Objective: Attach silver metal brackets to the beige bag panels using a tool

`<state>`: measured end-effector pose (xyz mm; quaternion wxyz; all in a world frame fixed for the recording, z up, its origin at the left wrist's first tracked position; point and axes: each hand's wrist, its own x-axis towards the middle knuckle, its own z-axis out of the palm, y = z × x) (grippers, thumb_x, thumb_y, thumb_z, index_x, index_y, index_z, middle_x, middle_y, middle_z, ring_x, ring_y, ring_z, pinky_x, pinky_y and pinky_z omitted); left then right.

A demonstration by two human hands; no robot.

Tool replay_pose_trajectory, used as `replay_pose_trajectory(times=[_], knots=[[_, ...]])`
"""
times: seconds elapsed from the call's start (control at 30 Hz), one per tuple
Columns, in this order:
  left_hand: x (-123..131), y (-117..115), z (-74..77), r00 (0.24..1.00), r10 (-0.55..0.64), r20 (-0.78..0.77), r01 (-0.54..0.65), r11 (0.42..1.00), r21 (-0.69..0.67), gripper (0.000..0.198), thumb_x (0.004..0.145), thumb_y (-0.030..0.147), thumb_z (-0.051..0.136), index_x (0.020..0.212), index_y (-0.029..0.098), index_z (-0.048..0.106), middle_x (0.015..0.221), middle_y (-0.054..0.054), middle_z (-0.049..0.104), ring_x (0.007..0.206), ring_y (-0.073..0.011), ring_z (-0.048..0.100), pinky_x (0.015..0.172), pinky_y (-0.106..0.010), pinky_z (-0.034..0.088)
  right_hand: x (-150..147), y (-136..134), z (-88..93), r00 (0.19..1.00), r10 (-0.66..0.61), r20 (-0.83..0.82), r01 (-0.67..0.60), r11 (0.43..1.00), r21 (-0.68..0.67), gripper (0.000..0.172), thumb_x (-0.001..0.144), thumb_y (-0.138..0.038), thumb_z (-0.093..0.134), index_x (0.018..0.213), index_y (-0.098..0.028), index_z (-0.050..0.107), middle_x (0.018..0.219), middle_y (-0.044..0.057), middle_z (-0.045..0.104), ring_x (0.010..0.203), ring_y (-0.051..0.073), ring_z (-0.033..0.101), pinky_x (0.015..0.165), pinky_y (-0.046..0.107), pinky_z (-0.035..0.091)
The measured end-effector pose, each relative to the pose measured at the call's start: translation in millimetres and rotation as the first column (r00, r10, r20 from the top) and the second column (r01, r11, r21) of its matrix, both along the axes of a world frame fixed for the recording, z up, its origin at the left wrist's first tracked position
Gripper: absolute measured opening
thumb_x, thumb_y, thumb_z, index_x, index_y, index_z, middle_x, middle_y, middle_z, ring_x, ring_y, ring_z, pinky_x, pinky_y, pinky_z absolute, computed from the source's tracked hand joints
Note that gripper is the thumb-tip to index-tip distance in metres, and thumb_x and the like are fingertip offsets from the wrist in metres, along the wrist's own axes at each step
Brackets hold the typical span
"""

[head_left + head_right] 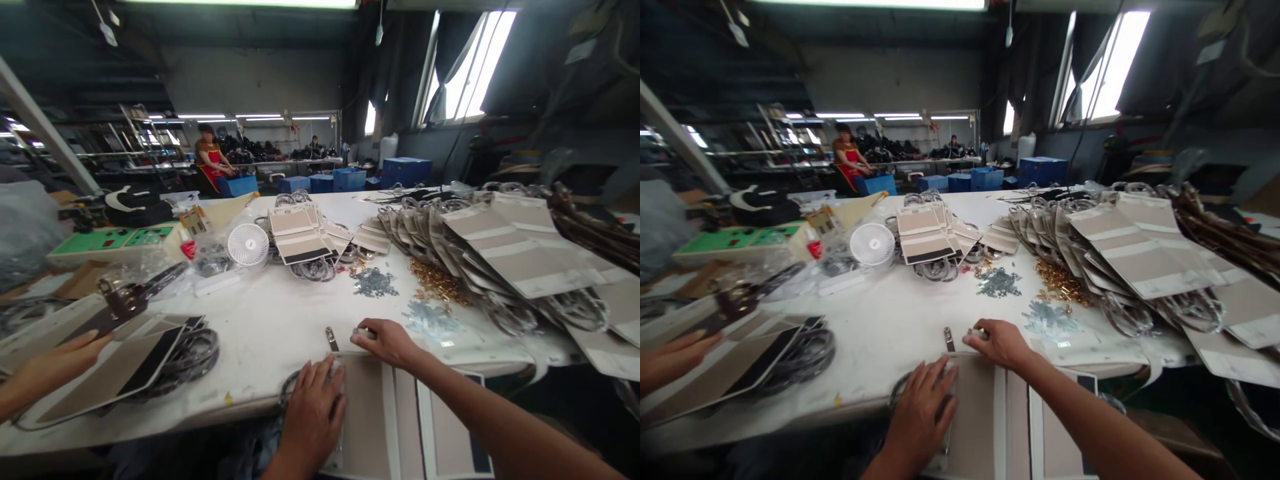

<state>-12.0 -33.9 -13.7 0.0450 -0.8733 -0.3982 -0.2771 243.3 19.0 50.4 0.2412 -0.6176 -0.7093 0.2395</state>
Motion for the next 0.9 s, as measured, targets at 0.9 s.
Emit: replay_pose_trajectory(times=[0.9], knots=[[-4.8,2.0,-2.4,1.000,0.000,-0.015,0.000,1.000,-0.027,0.048,0.093,0.043,0.064,0.138,0.028,0.064,0.150,-0.006,0.061,0.132,-0.0278,0.060,0.119,-0.049,0.042,69.9,119.0,-18.6,0.934,-0.225,0.276,0.263,0.959,-0.107,0.024,0.087,-0.037,0.063,0.093,-0.026,0.083,0.101,0.013,0.079,0.091,0.031,0.070,0.070,0.038,0.044]])
